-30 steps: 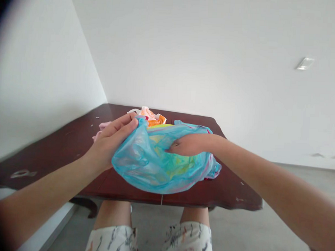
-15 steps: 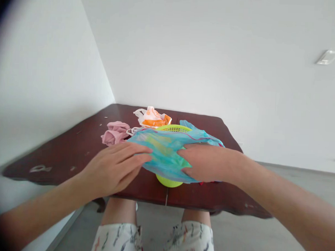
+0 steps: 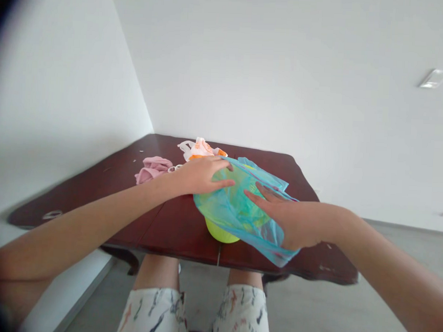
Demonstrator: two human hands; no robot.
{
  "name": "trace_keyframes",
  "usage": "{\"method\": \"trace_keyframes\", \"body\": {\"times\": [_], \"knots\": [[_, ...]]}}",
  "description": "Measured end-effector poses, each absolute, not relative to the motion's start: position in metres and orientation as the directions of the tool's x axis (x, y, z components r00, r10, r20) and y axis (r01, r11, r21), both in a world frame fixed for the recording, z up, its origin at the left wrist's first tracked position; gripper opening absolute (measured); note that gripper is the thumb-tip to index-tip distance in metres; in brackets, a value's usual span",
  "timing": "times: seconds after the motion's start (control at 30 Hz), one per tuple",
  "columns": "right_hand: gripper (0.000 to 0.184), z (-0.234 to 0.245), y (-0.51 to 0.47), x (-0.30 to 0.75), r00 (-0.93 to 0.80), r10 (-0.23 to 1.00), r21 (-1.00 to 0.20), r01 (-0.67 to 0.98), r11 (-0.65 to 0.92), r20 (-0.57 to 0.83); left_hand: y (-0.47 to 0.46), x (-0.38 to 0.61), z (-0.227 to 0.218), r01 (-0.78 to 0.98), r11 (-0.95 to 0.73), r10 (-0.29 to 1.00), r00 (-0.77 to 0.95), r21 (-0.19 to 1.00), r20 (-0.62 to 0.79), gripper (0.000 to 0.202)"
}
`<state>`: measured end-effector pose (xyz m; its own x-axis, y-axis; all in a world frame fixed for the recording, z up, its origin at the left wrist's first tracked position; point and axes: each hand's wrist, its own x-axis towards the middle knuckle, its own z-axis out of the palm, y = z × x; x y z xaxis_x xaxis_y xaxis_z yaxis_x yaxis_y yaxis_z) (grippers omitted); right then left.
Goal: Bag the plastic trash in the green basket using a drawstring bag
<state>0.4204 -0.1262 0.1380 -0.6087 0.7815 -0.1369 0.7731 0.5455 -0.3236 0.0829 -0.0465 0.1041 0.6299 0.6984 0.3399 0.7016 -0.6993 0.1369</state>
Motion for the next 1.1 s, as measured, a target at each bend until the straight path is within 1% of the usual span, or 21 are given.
{"method": "trace_keyframes", "body": {"times": [0.1, 0.13, 0.17, 0.23, 0.3, 0.37, 0.5, 0.57, 0.67, 0.73, 0.8, 0.83, 0.97, 1.1], "knots": [[0.14, 0.141, -0.105, 0.433, -0.611, 0.727, -0.41, 0.778, 0.477, -0.313, -0.023, 0.091, 0.105, 0.788, -0.613, 0.762, 0.567, 0.065, 0.314, 0.044], [0.139, 0.141, -0.097, 0.436, -0.602, 0.729, -0.426, 0.782, 0.454, -0.327, -0.014, 0.094, 0.104, 0.802, -0.596, 0.772, 0.558, 0.039, 0.304, 0.041], [0.136, 0.14, -0.089, 0.439, -0.592, 0.742, -0.438, 0.784, 0.441, -0.314, -0.006, 0.097, 0.103, 0.809, -0.588, 0.777, 0.556, 0.024, 0.294, 0.038], [0.126, 0.134, -0.074, 0.441, -0.58, 0.778, -0.468, 0.772, 0.43, -0.242, 0.008, 0.1, 0.1, 0.811, -0.585, 0.786, 0.557, 0.028, 0.269, 0.035], [0.114, 0.125, -0.062, 0.442, -0.567, 0.807, -0.525, 0.744, 0.414, -0.167, 0.019, 0.103, 0.098, 0.814, -0.579, 0.792, 0.549, 0.045, 0.266, 0.033], [0.102, 0.114, -0.054, 0.441, -0.543, 0.831, -0.587, 0.714, 0.382, -0.12, 0.026, 0.103, 0.097, 0.822, -0.567, 0.797, 0.533, 0.052, 0.283, 0.033], [0.078, 0.096, -0.045, 0.432, -0.401, 0.916, -0.648, 0.701, 0.298, -0.014, 0.035, 0.102, 0.093, 0.835, -0.549, 0.803, 0.513, 0.041, 0.304, 0.035], [0.068, 0.088, -0.04, 0.427, -0.31, 0.951, -0.711, 0.668, 0.22, 0.004, 0.036, 0.103, 0.088, 0.845, -0.535, 0.808, 0.503, 0.023, 0.305, 0.036], [0.054, 0.08, -0.034, 0.422, -0.236, 0.971, -0.829, 0.549, 0.106, -0.033, 0.036, 0.104, 0.082, 0.857, -0.515, 0.813, 0.492, -0.01, 0.311, 0.038], [0.047, 0.076, -0.029, 0.422, -0.209, 0.977, -0.852, 0.519, 0.064, -0.054, 0.036, 0.105, 0.081, 0.861, -0.507, 0.813, 0.488, -0.026, 0.318, 0.04], [0.043, 0.074, -0.026, 0.421, -0.155, 0.987, -0.823, 0.566, 0.051, -0.045, 0.038, 0.106, 0.083, 0.863, -0.504, 0.811, 0.487, -0.035, 0.325, 0.039], [0.042, 0.073, -0.024, 0.42, -0.128, 0.991, -0.786, 0.616, 0.051, -0.035, 0.039, 0.106, 0.084, 0.862, -0.505, 0.809, 0.488, -0.039, 0.328, 0.039], [0.043, 0.073, -0.019, 0.412, -0.055, 0.998, -0.576, 0.816, 0.047, 0.003, 0.045, 0.106, 0.09, 0.854, -0.518, 0.796, 0.504, -0.051, 0.335, 0.04], [0.035, 0.074, -0.01, 0.399, -0.016, 0.999, -0.438, 0.898, 0.033, 0.042, 0.051, 0.112, 0.092, 0.847, -0.53, 0.794, 0.513, -0.043, 0.326, 0.036]]}}
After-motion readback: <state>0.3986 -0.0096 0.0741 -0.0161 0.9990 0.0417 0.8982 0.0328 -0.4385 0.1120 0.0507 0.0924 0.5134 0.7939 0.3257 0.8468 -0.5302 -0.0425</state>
